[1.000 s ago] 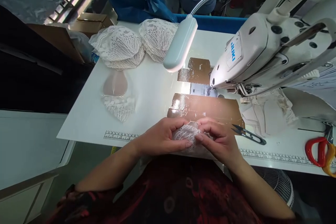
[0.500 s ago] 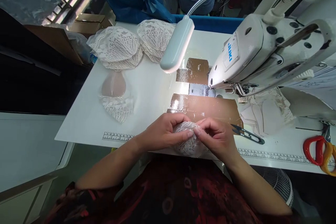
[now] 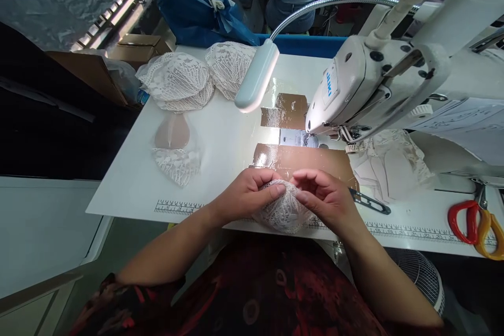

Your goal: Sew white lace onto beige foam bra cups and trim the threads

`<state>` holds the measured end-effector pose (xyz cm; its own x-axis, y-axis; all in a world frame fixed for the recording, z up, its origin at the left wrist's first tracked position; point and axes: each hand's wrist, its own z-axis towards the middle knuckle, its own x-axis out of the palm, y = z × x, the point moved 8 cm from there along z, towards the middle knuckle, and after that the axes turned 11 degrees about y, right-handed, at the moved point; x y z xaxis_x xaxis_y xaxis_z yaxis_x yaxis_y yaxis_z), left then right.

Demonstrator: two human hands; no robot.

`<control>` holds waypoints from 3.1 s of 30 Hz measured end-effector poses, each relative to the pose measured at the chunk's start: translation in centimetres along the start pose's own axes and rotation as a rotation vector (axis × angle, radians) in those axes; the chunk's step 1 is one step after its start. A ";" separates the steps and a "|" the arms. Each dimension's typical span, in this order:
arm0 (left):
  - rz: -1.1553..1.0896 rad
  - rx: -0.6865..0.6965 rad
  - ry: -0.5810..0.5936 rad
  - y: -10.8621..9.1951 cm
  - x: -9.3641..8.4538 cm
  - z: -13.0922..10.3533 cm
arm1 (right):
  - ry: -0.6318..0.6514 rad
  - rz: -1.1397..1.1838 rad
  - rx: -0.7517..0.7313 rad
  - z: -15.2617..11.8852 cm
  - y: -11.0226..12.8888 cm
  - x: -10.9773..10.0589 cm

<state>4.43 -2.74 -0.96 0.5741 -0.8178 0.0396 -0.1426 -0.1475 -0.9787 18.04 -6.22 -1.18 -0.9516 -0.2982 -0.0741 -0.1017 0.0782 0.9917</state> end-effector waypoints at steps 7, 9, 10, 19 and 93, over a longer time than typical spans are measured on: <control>0.118 0.038 0.055 -0.4 1.0 -0.3 | 0.040 -0.118 -0.001 0.2 1.3 0.7; 0.188 0.070 0.065 -0.8 1.1 -0.5 | 0.033 -0.113 -0.001 0.1 1.3 0.6; 0.241 0.086 0.060 -1.1 1.2 -0.6 | 0.032 -0.118 0.002 0.0 1.3 0.5; 0.425 0.233 0.031 -4.1 2.2 -0.8 | -0.005 -0.190 -0.035 -1.0 2.9 0.4; 1.332 0.473 -0.013 -0.3 -2.1 10.0 | -0.091 -1.420 0.180 4.0 -1.9 -4.0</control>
<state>11.33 4.64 -2.74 0.2337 -0.1887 -0.9538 -0.2976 0.9200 -0.2550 20.92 -1.37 -3.21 -0.0296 -0.1644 -0.9860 -0.9928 -0.1097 0.0480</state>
